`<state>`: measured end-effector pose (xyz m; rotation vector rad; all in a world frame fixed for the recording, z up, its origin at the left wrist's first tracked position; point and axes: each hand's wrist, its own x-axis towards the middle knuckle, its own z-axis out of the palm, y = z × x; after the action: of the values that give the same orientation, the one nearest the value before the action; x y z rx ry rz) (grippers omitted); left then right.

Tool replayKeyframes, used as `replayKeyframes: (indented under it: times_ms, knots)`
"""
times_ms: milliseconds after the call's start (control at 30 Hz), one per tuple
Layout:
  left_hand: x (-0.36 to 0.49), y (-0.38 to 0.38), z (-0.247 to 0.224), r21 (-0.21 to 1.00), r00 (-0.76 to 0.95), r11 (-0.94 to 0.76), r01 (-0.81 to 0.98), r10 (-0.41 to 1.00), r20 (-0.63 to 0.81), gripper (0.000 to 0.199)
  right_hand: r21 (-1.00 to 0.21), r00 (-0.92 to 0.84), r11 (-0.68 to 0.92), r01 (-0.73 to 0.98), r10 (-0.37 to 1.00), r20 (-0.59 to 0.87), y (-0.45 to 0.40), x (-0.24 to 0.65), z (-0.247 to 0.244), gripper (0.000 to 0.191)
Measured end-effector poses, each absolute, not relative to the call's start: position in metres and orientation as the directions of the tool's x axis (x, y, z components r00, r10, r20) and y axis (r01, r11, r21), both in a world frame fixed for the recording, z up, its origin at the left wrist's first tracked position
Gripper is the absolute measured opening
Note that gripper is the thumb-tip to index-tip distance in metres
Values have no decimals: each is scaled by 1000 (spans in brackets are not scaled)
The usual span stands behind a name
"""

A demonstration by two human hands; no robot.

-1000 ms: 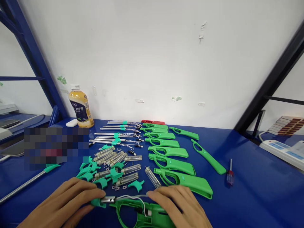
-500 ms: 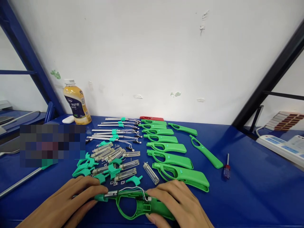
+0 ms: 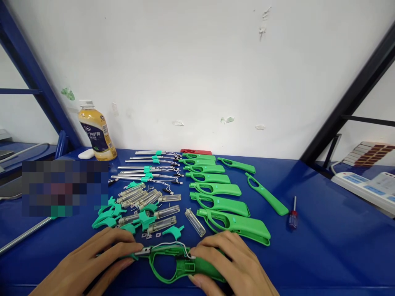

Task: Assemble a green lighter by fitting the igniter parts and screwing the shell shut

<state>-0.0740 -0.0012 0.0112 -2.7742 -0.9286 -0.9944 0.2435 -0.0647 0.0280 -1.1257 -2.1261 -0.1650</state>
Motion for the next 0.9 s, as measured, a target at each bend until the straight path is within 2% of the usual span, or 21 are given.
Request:
replayKeyframes:
  times_ms: [133, 367, 567, 900]
  knots:
    - [-79, -1, 8, 156, 648, -818, 554, 542, 535, 31, -215, -361, 611, 762, 677, 641, -65, 245, 26, 19]
    - [-85, 1, 7, 91, 670, -848, 522, 474, 571, 58, -250, -351, 605, 756, 697, 625, -66, 245, 27, 18]
    - [-88, 4, -3, 96, 663, -841, 532, 485, 570, 54, -267, -315, 569, 778, 721, 618, -68, 246, 24, 23]
    - [-85, -1, 7, 131, 667, -845, 518, 495, 556, 68, -328, -310, 580, 746, 738, 599, -66, 244, 28, 16]
